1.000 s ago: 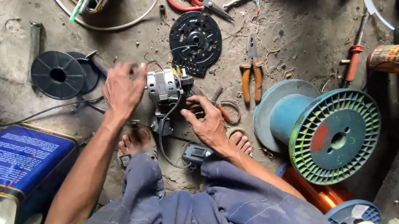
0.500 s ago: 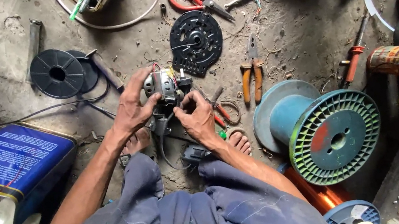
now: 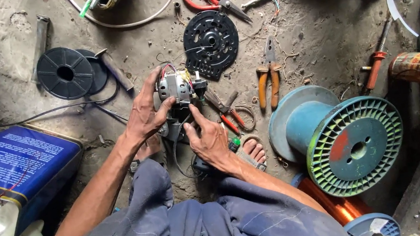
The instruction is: Repairing a small electric motor by connecting wires and securing components with a screwdriver.
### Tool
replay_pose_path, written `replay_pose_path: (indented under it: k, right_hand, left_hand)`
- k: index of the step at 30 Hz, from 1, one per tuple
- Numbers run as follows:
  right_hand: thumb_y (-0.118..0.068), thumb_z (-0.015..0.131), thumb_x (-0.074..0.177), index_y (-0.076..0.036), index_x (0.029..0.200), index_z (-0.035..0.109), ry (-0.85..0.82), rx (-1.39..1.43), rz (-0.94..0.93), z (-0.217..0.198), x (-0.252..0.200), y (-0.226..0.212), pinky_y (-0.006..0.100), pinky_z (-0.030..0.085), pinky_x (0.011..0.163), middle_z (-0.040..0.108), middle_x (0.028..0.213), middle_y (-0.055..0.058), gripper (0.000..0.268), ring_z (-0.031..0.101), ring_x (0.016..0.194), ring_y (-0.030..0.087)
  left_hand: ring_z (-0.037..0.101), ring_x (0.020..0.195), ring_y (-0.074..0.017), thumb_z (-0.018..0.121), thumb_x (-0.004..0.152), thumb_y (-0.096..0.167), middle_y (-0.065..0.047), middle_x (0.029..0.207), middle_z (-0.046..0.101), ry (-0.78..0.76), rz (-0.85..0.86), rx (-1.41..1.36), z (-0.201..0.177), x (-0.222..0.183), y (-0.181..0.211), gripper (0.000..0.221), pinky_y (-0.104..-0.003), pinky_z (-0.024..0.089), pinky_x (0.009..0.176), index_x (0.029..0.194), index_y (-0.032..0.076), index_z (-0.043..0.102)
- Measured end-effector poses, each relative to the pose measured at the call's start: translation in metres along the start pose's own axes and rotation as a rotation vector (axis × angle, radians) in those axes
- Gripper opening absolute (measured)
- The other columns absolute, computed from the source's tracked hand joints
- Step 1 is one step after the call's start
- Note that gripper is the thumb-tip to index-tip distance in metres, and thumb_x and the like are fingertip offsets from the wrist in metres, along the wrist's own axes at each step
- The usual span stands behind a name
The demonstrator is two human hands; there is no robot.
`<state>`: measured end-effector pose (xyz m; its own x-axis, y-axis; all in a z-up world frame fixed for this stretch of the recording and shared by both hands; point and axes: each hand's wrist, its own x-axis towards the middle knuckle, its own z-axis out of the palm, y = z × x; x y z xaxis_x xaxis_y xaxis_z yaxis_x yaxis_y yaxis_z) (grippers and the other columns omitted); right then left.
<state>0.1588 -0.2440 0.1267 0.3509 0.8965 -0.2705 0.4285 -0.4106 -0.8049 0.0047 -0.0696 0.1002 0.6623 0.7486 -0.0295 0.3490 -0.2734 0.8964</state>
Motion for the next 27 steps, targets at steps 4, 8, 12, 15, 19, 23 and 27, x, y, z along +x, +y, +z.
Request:
replay_pose_path:
  k: [4, 8, 12, 15, 19, 23, 27]
  right_hand:
    - [-0.027, 0.073, 0.107, -0.014, 0.176, 0.053, -0.117, 0.163, 0.099, 0.004, 0.003, 0.003, 0.059, 0.065, 0.085, 0.091, 0.102, 0.015, 0.074, 0.086, 0.096, 0.045]
    - [-0.021, 0.079, 0.100, -0.020, 0.178, 0.053, -0.173, 0.265, 0.107, 0.016, 0.002, 0.019, 0.049, 0.066, 0.083, 0.090, 0.097, 0.009, 0.081, 0.087, 0.090, 0.035]
    - [-0.019, 0.078, 0.099, -0.017, 0.184, 0.042, -0.185, 0.361, 0.052, 0.004, 0.010, -0.010, 0.053, 0.066, 0.082, 0.090, 0.100, 0.015, 0.092, 0.088, 0.091, 0.039]
    - [-0.025, 0.080, 0.100, -0.026, 0.189, 0.030, -0.383, 0.141, 0.015, 0.004, 0.005, 0.011, 0.060, 0.066, 0.092, 0.092, 0.109, 0.012, 0.101, 0.086, 0.104, 0.046]
    - [-0.044, 0.083, 0.100, -0.035, 0.182, 0.043, -0.395, 0.196, 0.024, -0.036, 0.010, 0.005, 0.061, 0.067, 0.096, 0.091, 0.115, 0.008, 0.092, 0.086, 0.109, 0.042]
    - [-0.027, 0.082, 0.103, -0.010, 0.151, 0.075, -0.397, 0.309, 0.000, -0.145, -0.028, -0.016, 0.045, 0.064, 0.085, 0.090, 0.106, 0.010, 0.051, 0.078, 0.088, 0.031]
    - [-0.007, 0.088, 0.098, -0.001, 0.126, 0.084, -0.017, 0.353, 0.271, -0.254, -0.125, -0.033, 0.029, 0.063, 0.089, 0.088, 0.109, 0.004, 0.030, 0.077, 0.092, 0.013]
  left_hand:
    - [0.057, 0.155, -0.0571, 0.085, 0.107, 0.017, -0.033, 0.170, 0.058, 0.005, 0.006, 0.015, 0.000, -0.001, -0.002, 0.081, -0.067, 0.050, 0.128, 0.177, 0.003, 0.047]
    - [0.058, 0.155, -0.0555, 0.086, 0.108, 0.019, -0.032, 0.170, 0.060, 0.013, 0.004, 0.004, -0.001, 0.000, -0.003, 0.080, -0.066, 0.050, 0.128, 0.176, 0.004, 0.049]
    - [0.060, 0.154, -0.0525, 0.088, 0.107, 0.020, -0.029, 0.169, 0.063, 0.023, 0.005, -0.009, -0.001, 0.001, -0.004, 0.080, -0.064, 0.052, 0.127, 0.176, 0.006, 0.050]
    - [0.068, 0.145, -0.0515, 0.088, 0.104, 0.015, -0.026, 0.159, 0.071, 0.027, 0.055, -0.015, -0.001, -0.001, -0.023, 0.074, -0.061, 0.057, 0.119, 0.170, 0.002, 0.058]
    - [0.070, 0.141, -0.0509, 0.101, 0.089, 0.035, -0.027, 0.156, 0.073, -0.071, 0.086, -0.008, -0.003, 0.014, 0.003, 0.099, -0.063, 0.057, 0.120, 0.172, 0.005, 0.057]
    - [0.069, 0.144, -0.0515, 0.095, 0.092, 0.016, -0.033, 0.164, 0.067, -0.199, 0.226, 0.074, -0.012, 0.015, 0.015, 0.095, -0.058, 0.055, 0.121, 0.174, -0.004, 0.051]
    - [0.069, 0.137, -0.0612, 0.088, 0.089, -0.010, -0.049, 0.165, 0.064, -0.291, 0.294, 0.221, -0.024, 0.008, -0.023, 0.104, -0.060, 0.057, 0.114, 0.183, -0.021, 0.045]
